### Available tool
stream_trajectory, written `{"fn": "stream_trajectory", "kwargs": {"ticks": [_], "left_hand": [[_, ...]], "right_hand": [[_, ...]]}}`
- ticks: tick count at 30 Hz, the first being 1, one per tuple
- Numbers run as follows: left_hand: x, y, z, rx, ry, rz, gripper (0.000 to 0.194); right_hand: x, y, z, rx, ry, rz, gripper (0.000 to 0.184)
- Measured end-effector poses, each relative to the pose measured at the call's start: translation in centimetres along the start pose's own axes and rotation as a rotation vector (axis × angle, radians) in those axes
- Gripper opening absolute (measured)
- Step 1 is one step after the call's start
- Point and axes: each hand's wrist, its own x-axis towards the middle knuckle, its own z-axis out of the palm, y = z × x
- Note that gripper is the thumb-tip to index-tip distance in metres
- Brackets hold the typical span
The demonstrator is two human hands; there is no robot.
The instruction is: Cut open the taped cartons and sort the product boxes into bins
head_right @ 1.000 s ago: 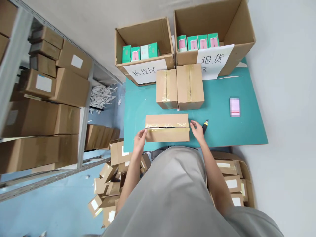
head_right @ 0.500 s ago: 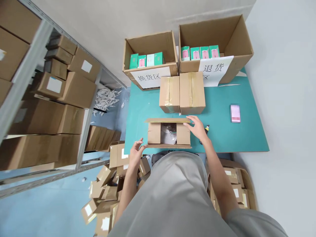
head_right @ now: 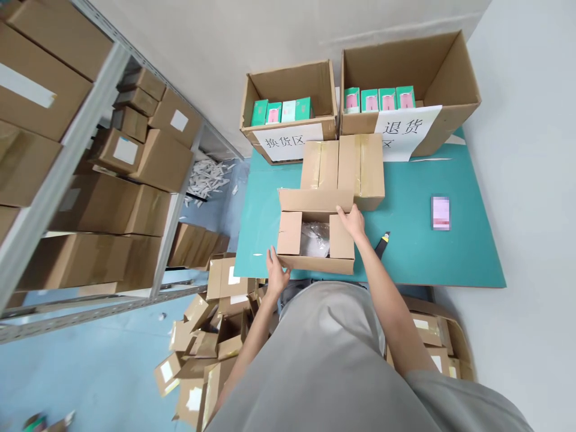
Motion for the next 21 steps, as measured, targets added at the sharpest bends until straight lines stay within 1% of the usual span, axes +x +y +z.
{"fn": "stream_trajectory", "kwargs": {"ticks": [1, 3, 5, 7, 8, 9, 10, 12, 14, 16, 18, 19, 21], "left_hand": [[-0.4, 0.3, 0.2, 0.020, 0.029, 0.044, 0.113], [-1.2, 0.9, 0.1, 0.080, 0.090, 0.128, 0.114], [-1.7, 1.9, -0.5, 0.126, 0.111, 0.222, 0.104], [-1.7, 3.3, -0.8, 0.105, 0.047, 0.324, 0.082], [-1.5, 4.1, -0.7, 0.066, -0.013, 0.366, 0.069], [-1.1, 5.0, -0.5, 0.016, -0.080, 0.399, 0.058], [-0.7, 5.8, 0.0, -0.029, -0.144, 0.423, 0.050], [0.3, 7.3, 1.2, -0.052, -0.246, 0.463, 0.041], [1.2, 8.4, 2.5, 0.029, -0.318, 0.507, 0.040], [1.8, 8.9, 3.4, 0.151, -0.369, 0.541, 0.039], [2.0, 9.1, 3.6, 0.238, -0.377, 0.553, 0.035], [2.0, 9.1, 3.5, 0.260, -0.367, 0.553, 0.033], [1.6, 9.1, 2.7, 0.267, -0.332, 0.552, 0.033]], "right_hand": [[-0.5, -0.1, -0.1, -0.002, 0.004, 0.020, 0.065], [-1.8, -0.2, -0.4, 0.000, 0.041, 0.087, 0.073], [-3.5, -0.4, -0.8, -0.004, 0.132, 0.123, 0.073], [-5.4, -0.6, -1.2, -0.036, 0.209, 0.140, 0.065], [-6.4, -0.8, -1.5, -0.073, 0.216, 0.132, 0.059], [-7.2, -1.1, -1.8, -0.125, 0.194, 0.107, 0.054], [-8.0, -1.5, -2.1, -0.189, 0.142, 0.066, 0.052], [-9.3, -2.8, -2.6, -0.321, -0.018, -0.045, 0.049], [-10.3, -4.6, -2.7, -0.439, -0.201, -0.147, 0.046], [-11.1, -6.5, -2.2, -0.563, -0.394, -0.215, 0.043], [-11.7, -8.2, -1.6, -0.665, -0.548, -0.248, 0.041], [-12.0, -8.8, -1.4, -0.697, -0.595, -0.257, 0.040], [-12.5, -9.9, -1.3, -0.724, -0.629, -0.261, 0.042]]}}
